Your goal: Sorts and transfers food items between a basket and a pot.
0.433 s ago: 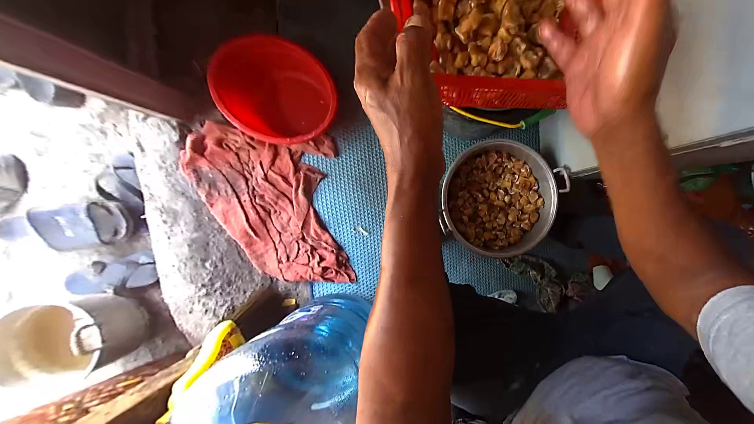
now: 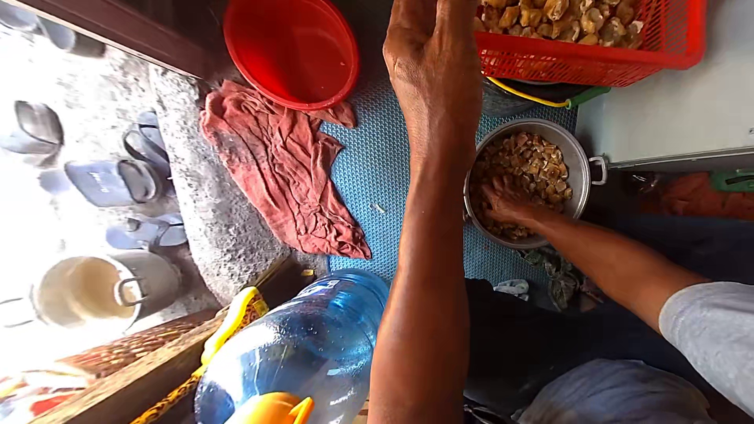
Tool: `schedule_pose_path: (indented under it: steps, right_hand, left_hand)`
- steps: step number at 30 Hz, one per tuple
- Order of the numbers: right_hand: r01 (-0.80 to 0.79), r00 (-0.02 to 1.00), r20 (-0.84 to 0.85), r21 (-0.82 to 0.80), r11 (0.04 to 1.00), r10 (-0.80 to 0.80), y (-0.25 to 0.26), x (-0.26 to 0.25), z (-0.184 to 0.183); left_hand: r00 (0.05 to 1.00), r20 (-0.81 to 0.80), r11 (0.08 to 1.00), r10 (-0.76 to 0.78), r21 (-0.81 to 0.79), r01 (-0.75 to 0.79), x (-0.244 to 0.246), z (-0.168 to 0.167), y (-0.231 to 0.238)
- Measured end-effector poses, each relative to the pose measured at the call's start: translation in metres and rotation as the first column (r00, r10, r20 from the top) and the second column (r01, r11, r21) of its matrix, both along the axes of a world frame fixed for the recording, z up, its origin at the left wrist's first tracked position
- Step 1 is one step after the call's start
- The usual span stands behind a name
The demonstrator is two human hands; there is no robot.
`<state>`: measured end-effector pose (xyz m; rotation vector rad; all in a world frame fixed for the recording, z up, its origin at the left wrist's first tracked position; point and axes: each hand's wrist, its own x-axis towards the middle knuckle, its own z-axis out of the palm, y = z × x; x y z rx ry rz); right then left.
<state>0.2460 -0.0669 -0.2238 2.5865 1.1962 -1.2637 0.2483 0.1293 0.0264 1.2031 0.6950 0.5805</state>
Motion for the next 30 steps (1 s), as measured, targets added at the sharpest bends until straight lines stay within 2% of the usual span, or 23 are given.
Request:
schedule_pose_path:
  steps: [6, 8, 9, 11, 12, 13, 14, 15, 16, 17, 19, 23, 30]
  right_hand:
    - [-0.024, 0.999, 0.025, 0.056, 0.998, 0.023, -0.040, -0.001, -0.010]
    - [-0.005, 1.000, -0.014, 0.087, 0.996, 0.006, -0.051, -0.005, -0.006]
    - [0.065, 0.996, -0.069, 0.122, 0.990, -0.057, -0.055, -0.004, -0.004]
    - [0.340, 0.926, -0.238, 0.183, 0.922, -0.294, -0.063, 0.003, -0.001]
    - [0.519, 0.829, -0.347, 0.181, 0.836, -0.439, -0.067, 0.009, 0.001]
    - [0.695, 0.675, -0.470, 0.146, 0.704, -0.569, -0.072, 0.015, 0.003]
    - [0.831, 0.472, -0.590, 0.052, 0.553, -0.655, -0.079, 0.021, 0.007]
    - [0.902, 0.266, -0.671, -0.080, 0.424, -0.692, -0.087, 0.029, 0.013]
    - [0.918, 0.096, -0.721, -0.202, 0.341, -0.686, -0.095, 0.037, 0.020]
    - [0.906, -0.030, -0.763, -0.294, 0.305, -0.646, -0.103, 0.045, 0.027]
    - [0.868, -0.171, -0.830, -0.382, 0.317, -0.531, -0.116, 0.055, 0.038]
    - [0.858, -0.162, -0.896, -0.335, 0.390, -0.413, -0.126, 0.059, 0.056]
    - [0.895, -0.226, -0.934, -0.311, 0.320, -0.277, -0.130, 0.059, 0.076]
  left_hand:
    - [1.000, -0.014, 1.000, -0.018, -0.002, 0.018, 0.002, 0.002, 0.001]
    - [0.999, -0.035, 1.000, -0.019, -0.001, 0.019, 0.000, 0.001, -0.001]
    - [0.999, -0.042, 1.000, -0.022, 0.001, 0.023, 0.000, 0.001, -0.001]
    - [0.999, -0.045, 1.000, -0.027, 0.004, 0.027, -0.001, -0.001, 0.000]
    - [0.999, -0.047, 1.000, -0.025, 0.005, 0.026, -0.001, -0.001, 0.000]
    - [0.998, -0.052, 1.000, -0.026, 0.008, 0.027, -0.002, -0.001, 0.001]
    - [0.998, -0.055, 0.999, -0.031, 0.013, 0.032, -0.003, -0.002, 0.001]
    - [0.998, -0.054, 0.999, -0.039, 0.016, 0.040, -0.003, -0.003, 0.000]
    - [0.998, -0.050, 0.999, -0.045, 0.011, 0.046, -0.002, -0.003, -0.001]
    - [0.998, -0.040, 0.999, -0.053, 0.004, 0.053, -0.002, -0.002, -0.002]
    - [0.997, -0.042, 0.998, -0.059, -0.003, 0.059, -0.002, 0.000, -0.003]
    - [0.995, -0.068, 0.997, -0.078, -0.009, 0.078, -0.001, 0.003, -0.006]
    - [0.986, -0.081, 0.989, -0.144, 0.004, 0.145, -0.001, 0.005, -0.010]
